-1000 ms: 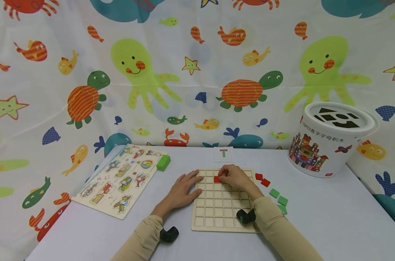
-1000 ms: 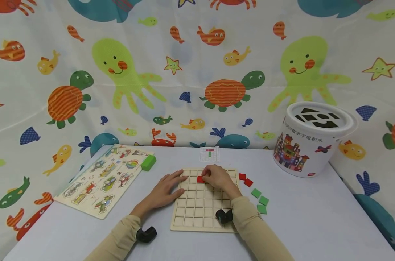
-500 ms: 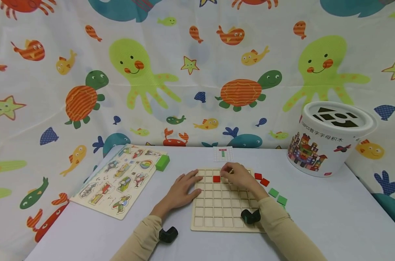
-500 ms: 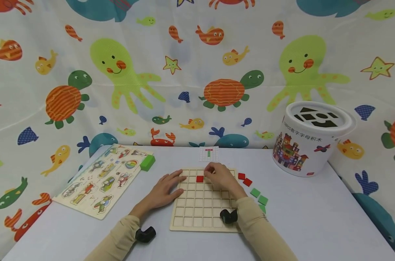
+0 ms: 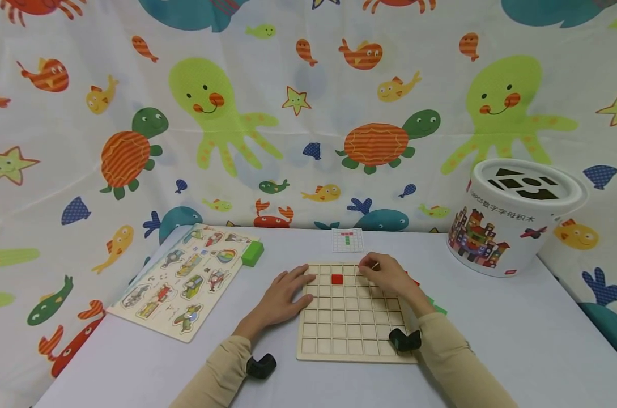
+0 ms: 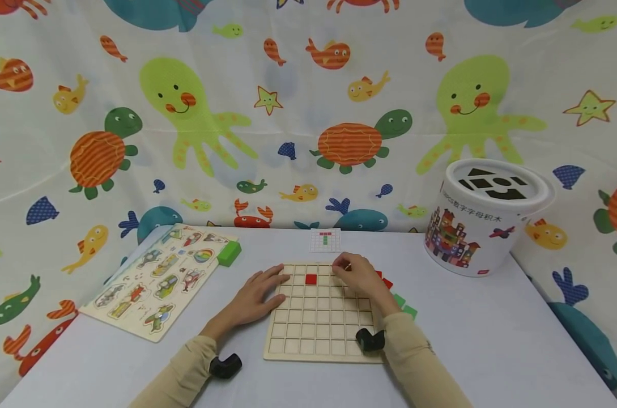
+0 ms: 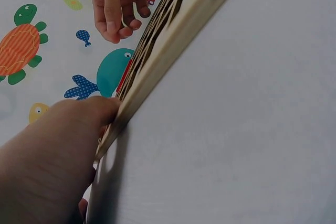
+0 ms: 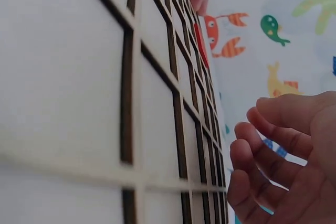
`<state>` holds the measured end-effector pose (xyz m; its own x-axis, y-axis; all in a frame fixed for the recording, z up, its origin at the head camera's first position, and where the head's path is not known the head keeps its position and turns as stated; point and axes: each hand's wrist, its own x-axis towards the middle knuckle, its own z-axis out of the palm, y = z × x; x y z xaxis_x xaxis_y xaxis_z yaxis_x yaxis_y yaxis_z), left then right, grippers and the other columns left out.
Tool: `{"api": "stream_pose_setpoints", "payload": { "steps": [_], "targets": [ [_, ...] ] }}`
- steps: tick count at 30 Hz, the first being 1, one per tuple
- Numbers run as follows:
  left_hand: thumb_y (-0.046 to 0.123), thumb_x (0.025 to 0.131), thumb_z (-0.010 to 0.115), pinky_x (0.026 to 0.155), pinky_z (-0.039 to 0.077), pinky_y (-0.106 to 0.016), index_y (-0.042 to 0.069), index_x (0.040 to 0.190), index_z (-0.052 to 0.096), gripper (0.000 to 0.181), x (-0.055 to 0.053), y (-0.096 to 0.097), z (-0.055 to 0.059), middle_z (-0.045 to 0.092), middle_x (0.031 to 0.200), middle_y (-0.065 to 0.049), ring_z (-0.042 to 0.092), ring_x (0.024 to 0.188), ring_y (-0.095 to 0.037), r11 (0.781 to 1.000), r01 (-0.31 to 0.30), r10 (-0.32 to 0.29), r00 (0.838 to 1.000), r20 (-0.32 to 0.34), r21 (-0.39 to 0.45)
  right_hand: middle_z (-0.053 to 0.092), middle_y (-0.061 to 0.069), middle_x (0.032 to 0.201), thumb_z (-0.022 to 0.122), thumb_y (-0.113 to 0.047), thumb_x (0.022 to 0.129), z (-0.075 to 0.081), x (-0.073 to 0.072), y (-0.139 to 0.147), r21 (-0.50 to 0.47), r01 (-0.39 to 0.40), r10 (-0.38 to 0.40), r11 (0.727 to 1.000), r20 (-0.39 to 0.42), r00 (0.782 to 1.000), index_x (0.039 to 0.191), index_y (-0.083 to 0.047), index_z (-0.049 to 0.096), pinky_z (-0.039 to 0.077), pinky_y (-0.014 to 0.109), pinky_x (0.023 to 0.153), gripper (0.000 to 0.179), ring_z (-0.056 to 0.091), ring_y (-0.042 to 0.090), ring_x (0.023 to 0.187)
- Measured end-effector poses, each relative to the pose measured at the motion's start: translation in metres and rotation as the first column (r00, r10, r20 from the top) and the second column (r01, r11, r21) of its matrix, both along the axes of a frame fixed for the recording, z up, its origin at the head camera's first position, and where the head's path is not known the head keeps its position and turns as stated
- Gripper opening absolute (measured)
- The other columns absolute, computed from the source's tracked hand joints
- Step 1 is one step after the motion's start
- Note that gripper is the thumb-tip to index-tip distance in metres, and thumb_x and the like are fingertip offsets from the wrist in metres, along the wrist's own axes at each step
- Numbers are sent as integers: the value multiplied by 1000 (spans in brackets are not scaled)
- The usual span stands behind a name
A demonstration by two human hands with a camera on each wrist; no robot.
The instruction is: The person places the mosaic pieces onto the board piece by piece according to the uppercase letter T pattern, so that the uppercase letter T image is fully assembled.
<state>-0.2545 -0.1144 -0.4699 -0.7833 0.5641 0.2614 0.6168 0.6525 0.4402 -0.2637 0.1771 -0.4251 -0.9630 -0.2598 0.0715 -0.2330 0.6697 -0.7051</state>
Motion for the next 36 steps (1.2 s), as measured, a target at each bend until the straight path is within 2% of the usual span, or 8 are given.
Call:
{"api": "stream_pose_setpoints", "payload": {
  "steps": [8, 15, 20, 23, 32, 36],
  "targets": [
    [35, 94, 55, 112, 22, -56, 13, 135, 51, 47, -1, -3, -2, 38, 150, -12, 35, 139, -28, 1000, 7, -7, 1000, -21, -2, 64, 8, 98, 57, -21, 95, 1, 5, 19, 6, 36, -36, 999, -8, 999, 103, -6, 64, 46, 30, 71, 18, 57, 18, 83],
    [35, 94, 56, 113, 22, -56, 13, 136, 50, 48, 1, -4, -2, 37, 150, -13, 34, 140, -28, 1000, 15, -15, 1000, -3, -6, 64, 8, 98, 57, -21, 95, 4, 10, 37, 33, 74, -75, 997, 6, 997, 104, -7, 63, 45, 29, 70, 18, 57, 18, 84],
    [36, 94, 55, 113, 22, -56, 14, 137, 50, 49, 0, -4, 0, 37, 150, -13, 34, 140, -28, 1000, 10, -10, 1000, -6, -11, 64, 11, 96, 57, -20, 95, 6, 13, 50, 34, 59, -58, 998, -9, 998, 101, -5, 62, 47, 28, 61, 16, 57, 18, 81],
    [36, 94, 56, 113, 21, -55, 14, 137, 50, 49, 0, -4, 1, 37, 150, -13, 34, 140, -28, 1000, 12, -12, 1000, -3, -6, 63, 12, 96, 56, -21, 95, 6, 14, 58, 29, 54, -55, 998, 15, 998, 101, -5, 61, 47, 27, 56, 17, 57, 18, 80],
    [37, 94, 55, 113, 21, -55, 14, 137, 50, 48, -3, -1, -1, 37, 150, -12, 34, 140, -27, 1000, 20, -20, 1000, -9, -5, 64, 9, 99, 58, -28, 94, 4, 17, 80, 117, 98, -106, 988, 66, 992, 101, -7, 61, 47, 28, 69, 22, 58, 21, 91],
    [37, 94, 55, 113, 21, -55, 14, 137, 50, 49, -3, -1, -1, 37, 151, -13, 34, 140, -27, 1000, 16, -16, 1000, -9, -4, 63, 6, 96, 58, -29, 94, 4, 18, 84, 164, 105, -118, 981, 69, 991, 102, -7, 61, 46, 28, 70, 24, 56, 20, 89]
  ]
}}
